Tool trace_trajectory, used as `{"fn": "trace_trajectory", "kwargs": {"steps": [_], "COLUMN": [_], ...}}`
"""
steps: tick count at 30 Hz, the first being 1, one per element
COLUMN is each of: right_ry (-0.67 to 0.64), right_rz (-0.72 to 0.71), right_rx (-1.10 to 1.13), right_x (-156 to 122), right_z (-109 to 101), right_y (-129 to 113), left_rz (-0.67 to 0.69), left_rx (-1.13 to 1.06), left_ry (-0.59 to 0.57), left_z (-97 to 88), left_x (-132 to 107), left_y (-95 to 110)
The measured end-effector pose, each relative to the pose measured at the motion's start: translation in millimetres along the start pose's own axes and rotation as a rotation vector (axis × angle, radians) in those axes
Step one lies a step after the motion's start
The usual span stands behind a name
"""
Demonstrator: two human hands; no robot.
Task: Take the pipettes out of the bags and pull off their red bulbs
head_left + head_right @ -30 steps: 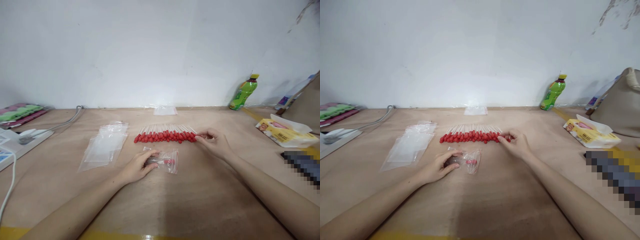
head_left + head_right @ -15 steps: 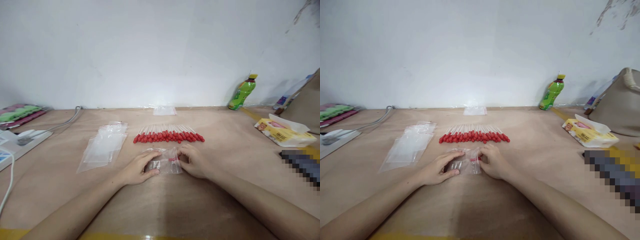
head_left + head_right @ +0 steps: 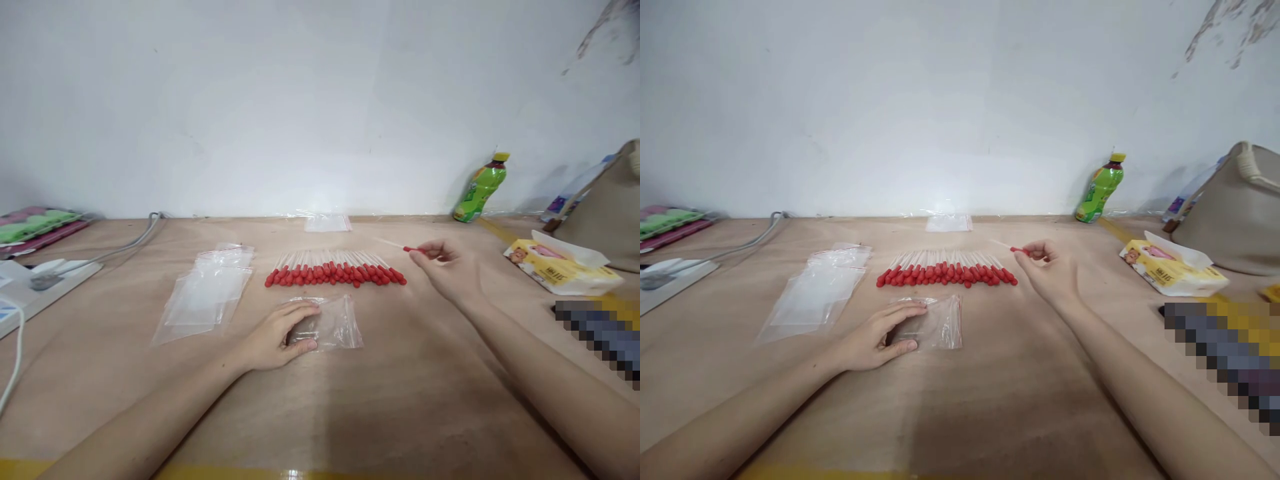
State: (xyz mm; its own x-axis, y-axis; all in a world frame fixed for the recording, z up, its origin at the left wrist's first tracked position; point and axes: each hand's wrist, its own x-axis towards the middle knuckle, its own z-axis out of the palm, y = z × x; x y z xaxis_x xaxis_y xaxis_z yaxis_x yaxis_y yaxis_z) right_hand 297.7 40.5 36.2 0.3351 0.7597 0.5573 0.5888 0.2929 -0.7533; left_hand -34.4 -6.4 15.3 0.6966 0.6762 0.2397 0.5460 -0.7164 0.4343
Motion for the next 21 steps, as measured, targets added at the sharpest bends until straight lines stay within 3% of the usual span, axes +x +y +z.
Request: {"fn": "trace_trajectory", "kwargs": {"steps": [5,11,17,19,21], "right_ry": [-0.090,-0.150,0.003,-0.101,-0.376], "right_rz": [-0.039,-0.133,-0.366,-0.513,-0.683], "right_rx": [-0.136,-0.367,-0.291,-0.173,-0.090], "right_x": [-19.1,-19.2,-33.1,-45.0,-58.1], "right_z": [26.3,28.8,27.2,27.6,29.1], "right_y": [22.9,26.5,10.5,-4.3,-21.1], "left_rz": [0.002,-0.008,-0.007,-0.011,-0.025], "left_rx": [-0.003,-0.001,0.001,0.005,0.016], "left_ry": [-0.004,-0.008,-0.022,-0.036,-0.046], "left_z": [0.3,-0.7,-1.8,-1.7,-1.4], "left_x": [-0.5,-0.4,-0.5,-1.0,-1.7], "left_y": [-0.6,0.7,1.8,1.4,1.0]}}
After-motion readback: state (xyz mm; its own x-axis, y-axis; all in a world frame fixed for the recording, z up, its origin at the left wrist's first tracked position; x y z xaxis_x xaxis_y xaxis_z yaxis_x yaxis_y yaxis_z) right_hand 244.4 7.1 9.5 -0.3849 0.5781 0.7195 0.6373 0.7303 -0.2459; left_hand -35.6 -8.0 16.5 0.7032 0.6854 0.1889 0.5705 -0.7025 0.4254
